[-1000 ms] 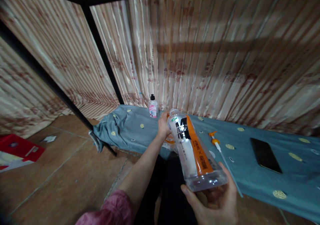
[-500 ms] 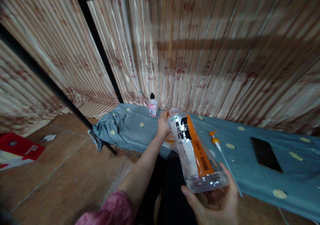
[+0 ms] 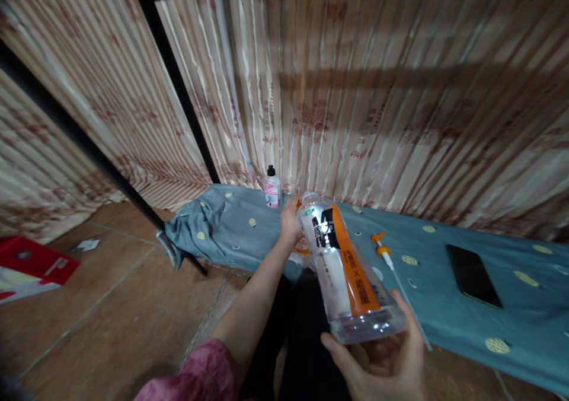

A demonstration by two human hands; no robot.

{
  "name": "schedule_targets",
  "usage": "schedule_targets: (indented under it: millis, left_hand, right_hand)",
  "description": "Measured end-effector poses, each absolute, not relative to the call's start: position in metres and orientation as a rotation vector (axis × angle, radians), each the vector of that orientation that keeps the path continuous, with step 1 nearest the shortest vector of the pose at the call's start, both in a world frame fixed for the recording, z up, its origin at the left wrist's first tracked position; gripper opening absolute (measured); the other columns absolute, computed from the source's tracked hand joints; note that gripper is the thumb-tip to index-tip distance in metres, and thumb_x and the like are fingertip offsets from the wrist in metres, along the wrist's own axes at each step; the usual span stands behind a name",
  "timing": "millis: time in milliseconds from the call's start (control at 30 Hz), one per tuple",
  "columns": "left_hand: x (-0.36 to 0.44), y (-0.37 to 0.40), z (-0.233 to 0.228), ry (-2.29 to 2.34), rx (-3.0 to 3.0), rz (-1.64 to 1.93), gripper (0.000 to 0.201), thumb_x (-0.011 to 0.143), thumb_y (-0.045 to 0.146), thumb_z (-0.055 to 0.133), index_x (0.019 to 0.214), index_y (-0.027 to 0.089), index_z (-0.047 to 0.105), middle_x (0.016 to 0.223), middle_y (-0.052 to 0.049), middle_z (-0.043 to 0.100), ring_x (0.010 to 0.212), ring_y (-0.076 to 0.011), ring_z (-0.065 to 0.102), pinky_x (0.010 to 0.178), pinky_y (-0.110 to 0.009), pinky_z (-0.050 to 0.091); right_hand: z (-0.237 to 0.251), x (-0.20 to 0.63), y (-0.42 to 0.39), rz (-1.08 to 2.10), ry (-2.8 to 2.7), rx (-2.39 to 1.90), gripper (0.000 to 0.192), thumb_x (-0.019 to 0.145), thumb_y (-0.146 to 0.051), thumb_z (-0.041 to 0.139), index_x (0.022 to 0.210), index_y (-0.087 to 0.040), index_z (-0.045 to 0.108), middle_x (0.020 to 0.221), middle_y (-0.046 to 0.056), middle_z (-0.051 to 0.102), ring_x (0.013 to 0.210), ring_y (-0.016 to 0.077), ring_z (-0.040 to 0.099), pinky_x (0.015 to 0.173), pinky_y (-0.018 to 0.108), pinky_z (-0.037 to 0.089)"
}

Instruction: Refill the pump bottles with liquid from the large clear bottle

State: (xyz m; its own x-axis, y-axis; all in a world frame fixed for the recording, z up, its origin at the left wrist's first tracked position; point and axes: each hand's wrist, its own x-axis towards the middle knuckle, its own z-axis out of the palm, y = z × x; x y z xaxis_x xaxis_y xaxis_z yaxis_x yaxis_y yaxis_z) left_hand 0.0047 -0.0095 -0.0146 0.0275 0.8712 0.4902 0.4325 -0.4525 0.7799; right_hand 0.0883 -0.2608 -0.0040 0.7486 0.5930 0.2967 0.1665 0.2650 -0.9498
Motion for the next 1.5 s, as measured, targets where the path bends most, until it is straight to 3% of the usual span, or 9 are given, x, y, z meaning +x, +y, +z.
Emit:
schedule_targets:
  millis: [233, 633, 733, 1000, 1233, 1500]
  left_hand:
    - [0.004, -0.011, -0.011, 1.326, 1.894, 1.395, 0.03, 0.085, 0.015, 0.06, 0.115, 0.016, 0.067, 0.116, -0.012, 0.072, 0.114, -0.0268, 0.066, 0.102, -0.039, 0.053]
    - [0.006, -0.008, -0.014, 1.327, 1.91, 1.423, 0.03, 0.084, 0.014, 0.062, 0.114, 0.014, 0.067, 0.115, -0.013, 0.072, 0.113, -0.0268, 0.067, 0.103, -0.039, 0.053]
    - [0.006, -0.007, -0.015, 1.326, 1.917, 1.43, 0.031, 0.083, 0.014, 0.063, 0.114, 0.015, 0.067, 0.115, -0.013, 0.073, 0.112, -0.0271, 0.067, 0.102, -0.04, 0.053]
    - [0.005, -0.008, -0.017, 1.299, 1.925, 1.441, 0.032, 0.084, 0.014, 0.061, 0.116, 0.014, 0.067, 0.114, -0.013, 0.072, 0.112, -0.0269, 0.067, 0.101, -0.039, 0.053]
    - [0.004, -0.008, -0.018, 1.295, 1.921, 1.441, 0.03, 0.084, 0.014, 0.062, 0.114, 0.016, 0.067, 0.116, -0.012, 0.072, 0.114, -0.0267, 0.066, 0.102, -0.039, 0.053]
    - [0.005, -0.008, -0.018, 1.321, 1.92, 1.423, 0.03, 0.083, 0.013, 0.062, 0.113, 0.016, 0.067, 0.115, -0.012, 0.072, 0.113, -0.0271, 0.067, 0.101, -0.04, 0.053]
  right_hand:
    - [0.019, 0.07, -0.261, 0.387, -0.608, -1.353, 0.117, 0.042, -0.046, 0.099, 0.147, -0.021, 0.052, 0.134, 0.015, 0.062, 0.09, 0.0215, 0.066, 0.063, 0.03, 0.06]
    - [-0.008, 0.093, -0.266, 0.349, -0.792, -1.315, 0.109, 0.045, -0.031, 0.099, 0.145, -0.025, 0.055, 0.124, 0.015, 0.068, 0.087, 0.0251, 0.073, 0.066, 0.032, 0.063]
    - [-0.004, 0.089, -0.265, 0.33, -0.762, -1.317, 0.106, 0.051, -0.036, 0.097, 0.147, -0.025, 0.053, 0.13, 0.015, 0.065, 0.088, 0.0235, 0.072, 0.065, 0.031, 0.063]
    - [0.008, 0.076, -0.262, 0.337, -0.658, -1.311, 0.112, 0.047, -0.04, 0.098, 0.148, -0.024, 0.051, 0.125, 0.013, 0.066, 0.085, 0.0206, 0.07, 0.062, 0.029, 0.061]
    - [0.005, 0.084, -0.257, 0.332, -0.585, -1.275, 0.091, 0.028, -0.029, 0.1, 0.11, -0.02, 0.061, 0.101, 0.011, 0.072, 0.074, 0.0264, 0.072, 0.052, 0.032, 0.061]
    - [0.014, 0.081, -0.255, 0.272, -0.557, -1.312, 0.093, 0.026, -0.032, 0.099, 0.111, -0.019, 0.063, 0.102, 0.012, 0.073, 0.075, 0.0266, 0.073, 0.051, 0.032, 0.061]
